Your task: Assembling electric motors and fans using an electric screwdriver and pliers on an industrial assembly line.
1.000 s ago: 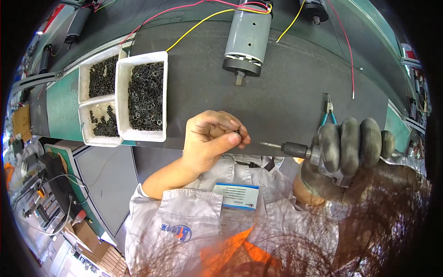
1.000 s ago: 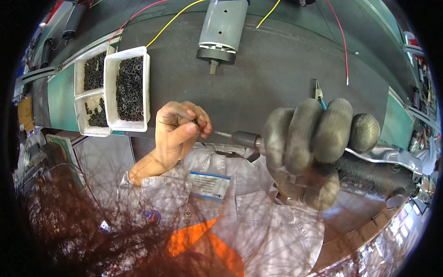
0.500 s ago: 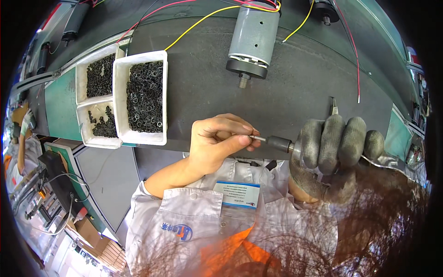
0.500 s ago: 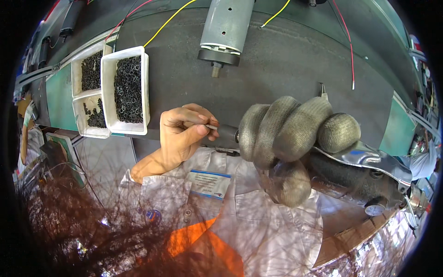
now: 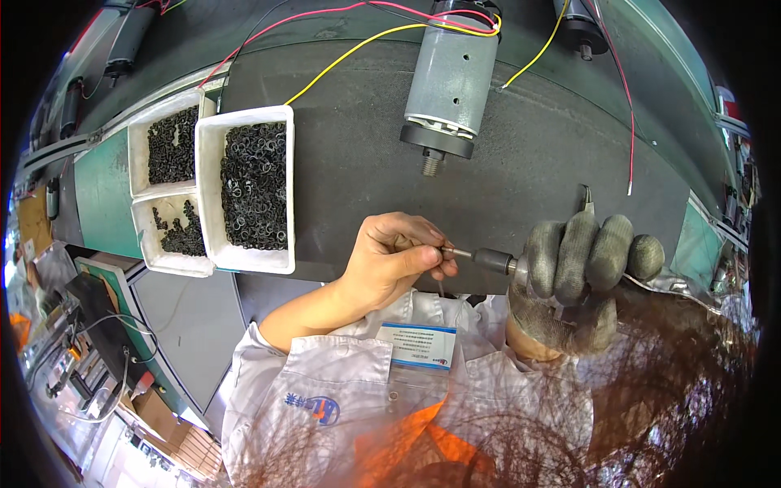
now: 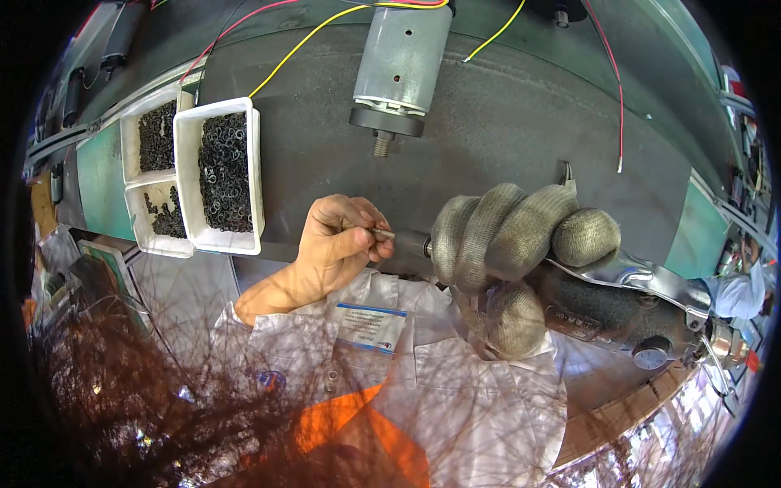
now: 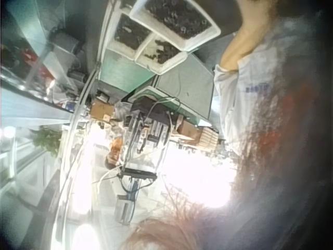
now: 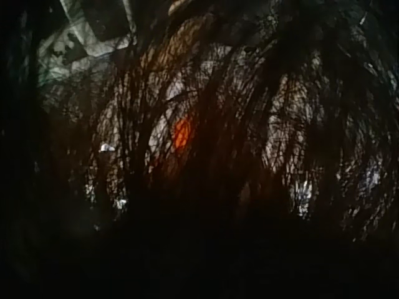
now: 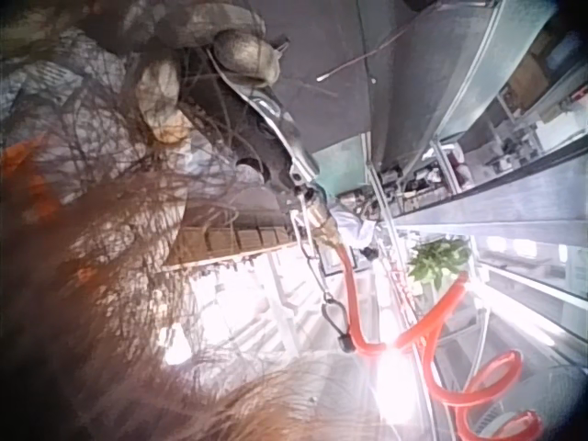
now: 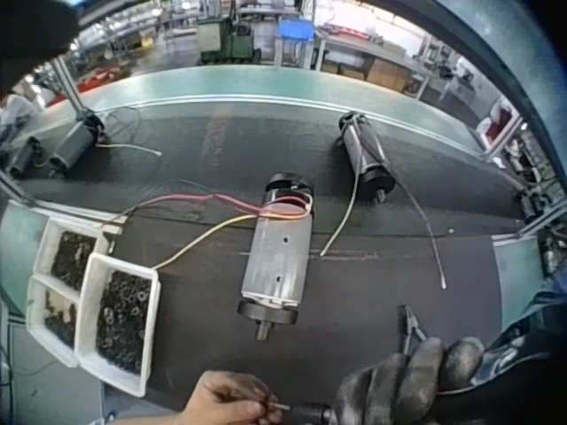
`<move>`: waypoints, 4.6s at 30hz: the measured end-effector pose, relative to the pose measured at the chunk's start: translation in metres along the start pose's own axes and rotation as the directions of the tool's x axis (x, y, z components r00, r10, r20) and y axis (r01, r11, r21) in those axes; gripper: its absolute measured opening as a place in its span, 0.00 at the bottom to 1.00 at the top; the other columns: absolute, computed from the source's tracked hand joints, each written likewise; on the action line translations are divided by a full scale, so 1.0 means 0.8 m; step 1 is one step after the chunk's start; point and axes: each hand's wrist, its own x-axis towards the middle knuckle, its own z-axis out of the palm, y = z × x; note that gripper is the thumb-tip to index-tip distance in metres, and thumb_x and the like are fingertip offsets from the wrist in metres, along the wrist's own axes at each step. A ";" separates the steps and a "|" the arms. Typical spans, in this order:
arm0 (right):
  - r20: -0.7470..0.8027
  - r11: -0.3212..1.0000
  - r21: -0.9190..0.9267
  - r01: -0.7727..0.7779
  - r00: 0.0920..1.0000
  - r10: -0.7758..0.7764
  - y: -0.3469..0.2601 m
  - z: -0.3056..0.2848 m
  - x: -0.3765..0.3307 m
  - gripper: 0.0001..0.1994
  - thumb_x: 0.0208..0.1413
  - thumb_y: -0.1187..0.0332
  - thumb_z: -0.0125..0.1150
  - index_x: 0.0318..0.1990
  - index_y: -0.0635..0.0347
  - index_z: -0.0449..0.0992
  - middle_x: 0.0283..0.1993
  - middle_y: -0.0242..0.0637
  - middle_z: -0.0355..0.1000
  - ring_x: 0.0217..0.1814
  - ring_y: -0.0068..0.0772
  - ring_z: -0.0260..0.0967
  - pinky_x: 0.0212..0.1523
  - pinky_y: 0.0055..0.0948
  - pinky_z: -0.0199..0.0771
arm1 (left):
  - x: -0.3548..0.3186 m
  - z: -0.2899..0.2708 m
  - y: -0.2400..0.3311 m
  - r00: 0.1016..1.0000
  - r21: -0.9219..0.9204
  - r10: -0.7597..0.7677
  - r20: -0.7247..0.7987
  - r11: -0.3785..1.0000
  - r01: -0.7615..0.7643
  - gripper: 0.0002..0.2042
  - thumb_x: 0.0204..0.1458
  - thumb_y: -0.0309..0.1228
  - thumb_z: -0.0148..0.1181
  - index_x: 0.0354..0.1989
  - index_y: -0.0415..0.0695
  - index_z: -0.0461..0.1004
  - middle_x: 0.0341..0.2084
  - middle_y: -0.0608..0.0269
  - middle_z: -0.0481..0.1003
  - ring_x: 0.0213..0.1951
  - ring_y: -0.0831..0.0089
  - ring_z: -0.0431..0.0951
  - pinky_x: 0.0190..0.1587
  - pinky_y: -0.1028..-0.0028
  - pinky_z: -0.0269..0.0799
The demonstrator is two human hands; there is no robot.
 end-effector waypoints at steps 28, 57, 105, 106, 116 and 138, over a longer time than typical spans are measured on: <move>-0.089 0.914 -0.337 0.227 0.958 -0.271 0.044 -0.079 0.007 0.27 0.57 0.73 0.70 0.64 0.52 0.70 0.51 0.36 0.74 0.47 0.34 0.73 0.50 0.43 0.75 | 0.082 0.000 0.042 0.915 0.432 -0.133 -0.380 0.849 0.303 0.14 0.69 0.26 0.54 0.56 0.28 0.69 0.43 0.47 0.81 0.42 0.64 0.84 0.48 0.67 0.81; 0.034 0.865 -0.427 0.265 0.960 -0.278 0.085 -0.072 0.006 0.25 0.61 0.76 0.66 0.63 0.41 0.71 0.52 0.30 0.75 0.35 0.24 0.71 0.29 0.27 0.72 | 0.072 -0.010 0.004 0.924 0.581 0.035 -0.382 0.786 0.210 0.10 0.60 0.21 0.66 0.44 0.30 0.73 0.33 0.54 0.83 0.35 0.72 0.85 0.38 0.74 0.83; -0.173 0.815 -0.494 0.302 0.885 -0.433 0.049 -0.048 -0.017 0.21 0.60 0.82 0.61 0.59 0.56 0.67 0.47 0.41 0.75 0.40 0.32 0.73 0.38 0.34 0.78 | 0.065 0.000 0.009 0.938 0.449 -0.039 -0.345 0.871 0.201 0.11 0.63 0.27 0.62 0.44 0.29 0.75 0.34 0.51 0.83 0.34 0.64 0.85 0.42 0.66 0.83; -0.216 0.759 -0.616 0.213 0.880 -0.423 0.044 -0.072 -0.018 0.20 0.60 0.81 0.60 0.59 0.58 0.68 0.47 0.41 0.75 0.40 0.31 0.73 0.39 0.32 0.78 | 0.066 -0.003 0.014 0.938 0.334 -0.135 -0.319 0.910 0.245 0.11 0.64 0.27 0.60 0.46 0.29 0.75 0.35 0.50 0.82 0.36 0.63 0.85 0.43 0.66 0.84; -0.464 0.723 -0.675 -0.146 0.846 -0.262 0.050 -0.080 -0.012 0.18 0.62 0.78 0.60 0.59 0.67 0.67 0.48 0.42 0.75 0.40 0.26 0.73 0.42 0.28 0.78 | -0.116 -0.111 0.289 0.580 0.576 0.814 0.020 -0.483 0.659 0.18 0.53 0.30 0.66 0.54 0.44 0.78 0.38 0.49 0.82 0.41 0.53 0.83 0.47 0.56 0.77; -0.454 0.774 -0.608 -0.175 0.877 -0.159 0.043 -0.077 -0.015 0.24 0.57 0.87 0.64 0.59 0.61 0.67 0.51 0.38 0.75 0.49 0.22 0.72 0.49 0.24 0.77 | -0.159 -0.164 0.349 0.631 0.726 0.717 -0.295 -0.261 0.636 0.07 0.52 0.24 0.70 0.38 0.36 0.82 0.27 0.54 0.83 0.30 0.66 0.83 0.40 0.67 0.77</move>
